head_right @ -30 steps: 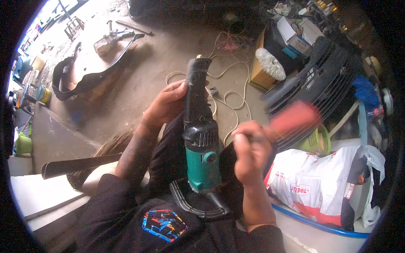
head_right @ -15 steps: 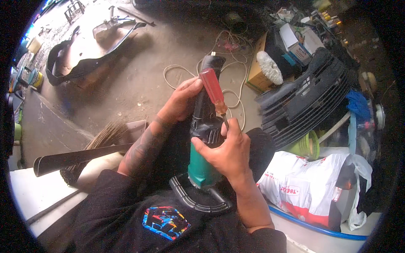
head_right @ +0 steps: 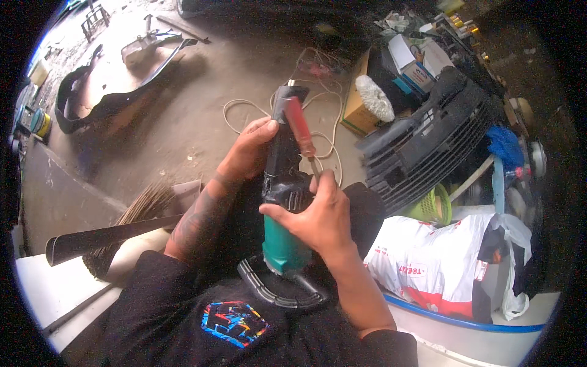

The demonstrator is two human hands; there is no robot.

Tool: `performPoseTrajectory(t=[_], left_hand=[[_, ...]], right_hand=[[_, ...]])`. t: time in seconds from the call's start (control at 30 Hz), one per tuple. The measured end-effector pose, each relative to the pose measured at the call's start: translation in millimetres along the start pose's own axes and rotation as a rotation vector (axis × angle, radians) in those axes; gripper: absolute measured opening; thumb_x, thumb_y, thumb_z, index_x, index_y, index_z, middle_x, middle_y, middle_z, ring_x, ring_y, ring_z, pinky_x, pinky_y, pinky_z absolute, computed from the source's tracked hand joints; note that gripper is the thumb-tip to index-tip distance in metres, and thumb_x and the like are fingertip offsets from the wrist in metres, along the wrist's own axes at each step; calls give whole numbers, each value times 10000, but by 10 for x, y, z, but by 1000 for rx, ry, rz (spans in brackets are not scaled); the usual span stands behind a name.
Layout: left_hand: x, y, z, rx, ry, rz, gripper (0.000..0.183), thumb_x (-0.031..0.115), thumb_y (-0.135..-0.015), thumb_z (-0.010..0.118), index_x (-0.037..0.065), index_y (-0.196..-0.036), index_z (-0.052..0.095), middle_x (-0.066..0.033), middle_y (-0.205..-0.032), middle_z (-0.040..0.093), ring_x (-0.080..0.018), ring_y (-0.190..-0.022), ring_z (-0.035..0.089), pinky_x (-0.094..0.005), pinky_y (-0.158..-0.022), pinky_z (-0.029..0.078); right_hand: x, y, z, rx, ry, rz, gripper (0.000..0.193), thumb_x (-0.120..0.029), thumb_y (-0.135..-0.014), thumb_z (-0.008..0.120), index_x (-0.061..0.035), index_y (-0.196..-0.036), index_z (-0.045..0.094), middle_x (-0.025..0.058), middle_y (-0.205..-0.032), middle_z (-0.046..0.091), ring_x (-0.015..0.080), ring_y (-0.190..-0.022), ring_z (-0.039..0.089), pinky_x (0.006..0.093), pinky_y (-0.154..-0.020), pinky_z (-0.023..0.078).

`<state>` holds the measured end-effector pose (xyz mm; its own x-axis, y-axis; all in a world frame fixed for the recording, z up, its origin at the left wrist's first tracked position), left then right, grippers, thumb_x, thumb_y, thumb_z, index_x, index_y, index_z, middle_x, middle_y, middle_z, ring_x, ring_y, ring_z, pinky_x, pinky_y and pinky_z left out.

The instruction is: The person disassembles the handle of a reciprocating saw using a screwdriver. The person uses a screwdriver to unscrew several screws from the green casing of the tool, eventually prying the two halves of the handle apart to reveal the internal wiring.

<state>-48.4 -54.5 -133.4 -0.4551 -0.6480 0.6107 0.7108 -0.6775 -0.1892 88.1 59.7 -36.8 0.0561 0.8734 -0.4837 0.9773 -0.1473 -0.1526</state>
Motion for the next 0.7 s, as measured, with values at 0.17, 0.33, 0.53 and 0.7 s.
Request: performPoseTrajectory(t=[0.17,0.33,0.53,0.7], left_hand=[[-72,-34,-70,-83,145,6,457,331,-951,621,-28,-1217,528,-149,-1017,678,-198,-867,691,-335,-806,564],[-22,-11,-48,-174,169,37,469,348,-947,623,-27,-1213,528,-159,-1038,672,-212,-923,684,-348,-839,557],[-2,-7,-74,-122,124,41,422,330,-948,601,-23,-1173,544,-155,-1004,667,-211,-872,673,-347,-785,554],[-82,-97,-44,-83,156,-33,382,314,-949,594,-17,-1135,565,-148,-970,663,-208,-837,670,-344,-757,552]], right_hand=[[-58,-18,-43,-4,7,31,704,-455,-564,909,-32,-892,452,134,-687,546,374,-632,626,448,-604,504],[-46,72,-36,71,-32,2,693,-476,-566,915,-45,-844,450,103,-623,528,331,-554,617,416,-528,493],[161,-17,-44,-51,-235,76,642,-423,-640,916,25,-948,574,30,-693,570,115,-544,503,284,-512,451],[341,-192,-442,151,-1082,-200,359,-340,-1048,319,-64,-918,509,114,-820,573,152,-720,528,306,-630,437]])
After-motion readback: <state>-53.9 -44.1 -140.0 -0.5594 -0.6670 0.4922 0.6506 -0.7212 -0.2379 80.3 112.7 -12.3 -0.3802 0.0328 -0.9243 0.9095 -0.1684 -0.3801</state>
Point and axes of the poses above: each hand's wrist, its own y-axis away from the middle knuckle, its own z-axis out of the palm, x = y × z, the point moved 1 cm from there along -y, towards the middle knuckle
